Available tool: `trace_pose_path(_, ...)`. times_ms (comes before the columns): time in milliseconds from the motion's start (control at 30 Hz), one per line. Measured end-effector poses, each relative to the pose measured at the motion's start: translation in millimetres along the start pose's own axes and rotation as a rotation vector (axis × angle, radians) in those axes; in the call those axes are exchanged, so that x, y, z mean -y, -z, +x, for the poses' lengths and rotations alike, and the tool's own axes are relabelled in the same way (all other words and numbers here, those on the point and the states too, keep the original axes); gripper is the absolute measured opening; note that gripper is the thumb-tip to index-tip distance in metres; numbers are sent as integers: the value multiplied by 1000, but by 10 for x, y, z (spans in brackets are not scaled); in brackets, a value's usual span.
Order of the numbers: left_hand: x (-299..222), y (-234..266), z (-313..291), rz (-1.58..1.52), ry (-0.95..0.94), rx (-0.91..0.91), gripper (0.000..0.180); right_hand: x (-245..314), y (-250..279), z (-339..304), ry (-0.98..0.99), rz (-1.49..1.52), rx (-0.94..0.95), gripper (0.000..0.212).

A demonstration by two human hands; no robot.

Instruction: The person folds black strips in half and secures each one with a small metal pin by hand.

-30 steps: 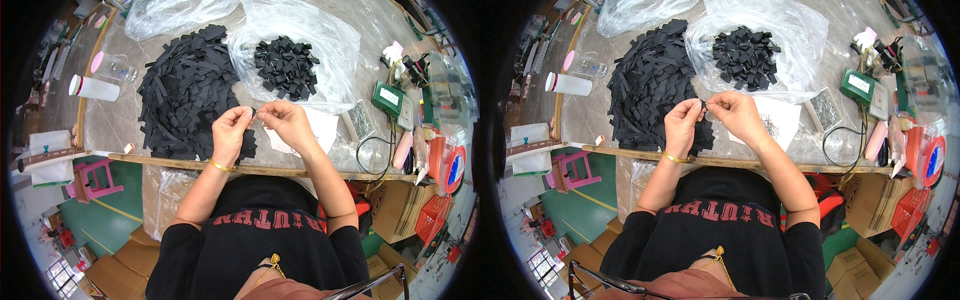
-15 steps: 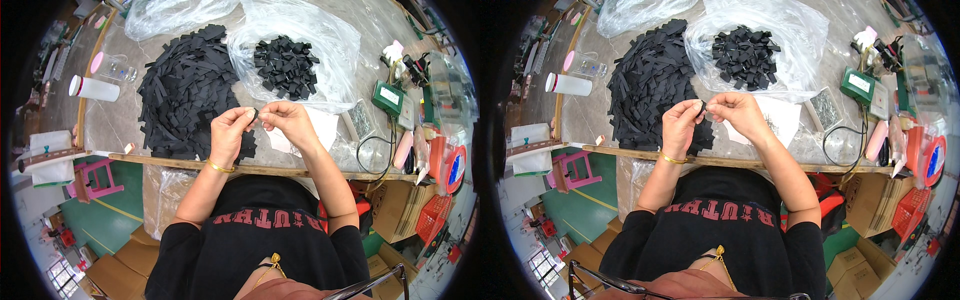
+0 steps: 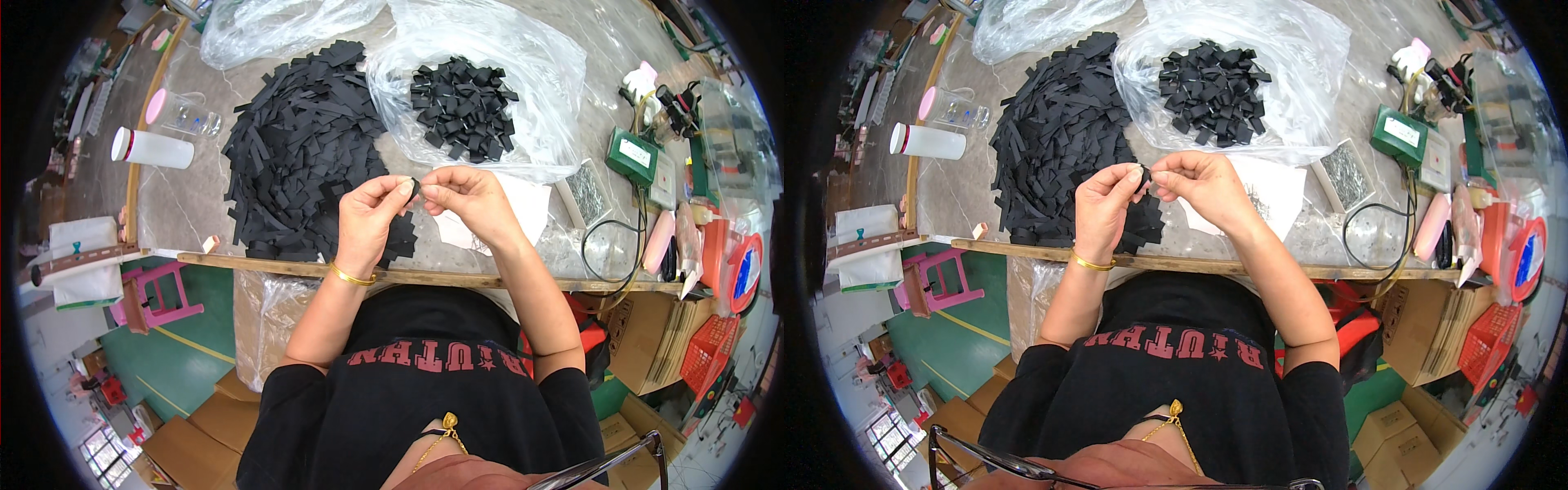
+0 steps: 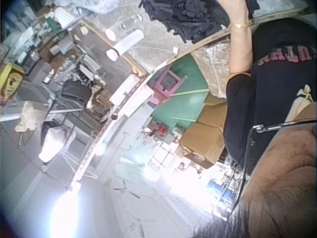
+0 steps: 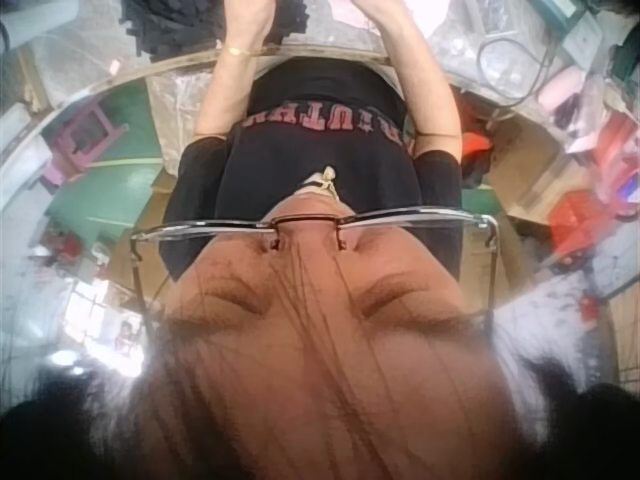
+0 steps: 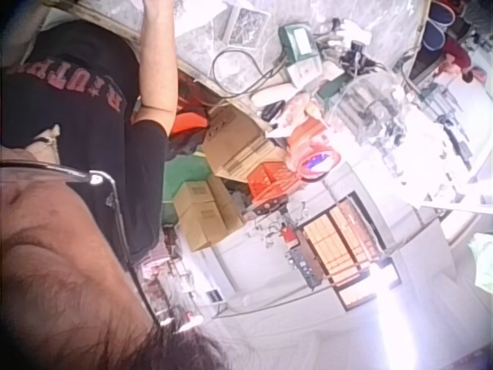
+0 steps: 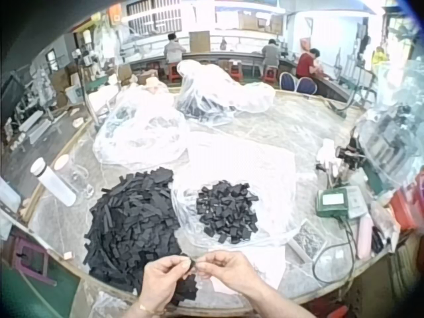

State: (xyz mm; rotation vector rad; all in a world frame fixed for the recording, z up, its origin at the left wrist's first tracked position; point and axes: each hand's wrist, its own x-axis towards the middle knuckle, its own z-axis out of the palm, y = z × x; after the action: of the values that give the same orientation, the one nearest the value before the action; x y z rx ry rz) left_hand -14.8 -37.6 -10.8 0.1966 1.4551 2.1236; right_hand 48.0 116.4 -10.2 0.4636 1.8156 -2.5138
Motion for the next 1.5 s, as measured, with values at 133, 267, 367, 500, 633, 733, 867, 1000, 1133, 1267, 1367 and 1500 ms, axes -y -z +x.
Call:
trace_pose_path(133, -35, 12, -10, 58, 2, 23, 15, -3, -2, -11, 12, 4, 14, 14)
trace_pose_path(267, -40, 13, -10, 94, -12, 14, 15, -35, -48, -33, 40, 22, -32, 14)
trace_pose_path(367, -34, 8, -7, 96, -14, 7, 15, -51, -97, -58, 61, -8, -93, 14)
trace_pose_path(500, -26, -12, -22, 25, -41, -33, 15, -36, -112, -104, 61, 3, -120, 14)
trace_pose_path(633, -17, -37, -28, -5, -42, -29, 15, -36, -107, -134, 65, -15, -81, 13)
trace_pose_path(733, -5, -48, -25, -18, -41, -27, 15, -61, -125, -131, 113, -29, -66, 13)
trace_pose_path(867, 14, -46, -23, -9, -47, -5, 15, -82, -143, -111, 128, 63, -37, 12)
trace_pose_path(1000, 39, -51, -38, -23, -48, -31, 12, -95, -174, -100, 143, 110, -48, 16)
trace_pose_path(1133, 58, -71, -38, -43, -59, -19, 12, -101, -182, -93, 146, 100, -66, 18)
trace_pose_path(1267, 76, -92, -38, -33, -45, -35, 12, -109, -192, -88, 168, 111, -79, 16)
trace_pose_path(1367, 98, -102, -38, -6, -61, -46, 12, -116, -205, -83, 185, 95, -103, 15)
trace_pose_path(1500, 153, -126, -50, -22, -99, -120, 14, -131, -238, -95, 210, -2, -163, 14)
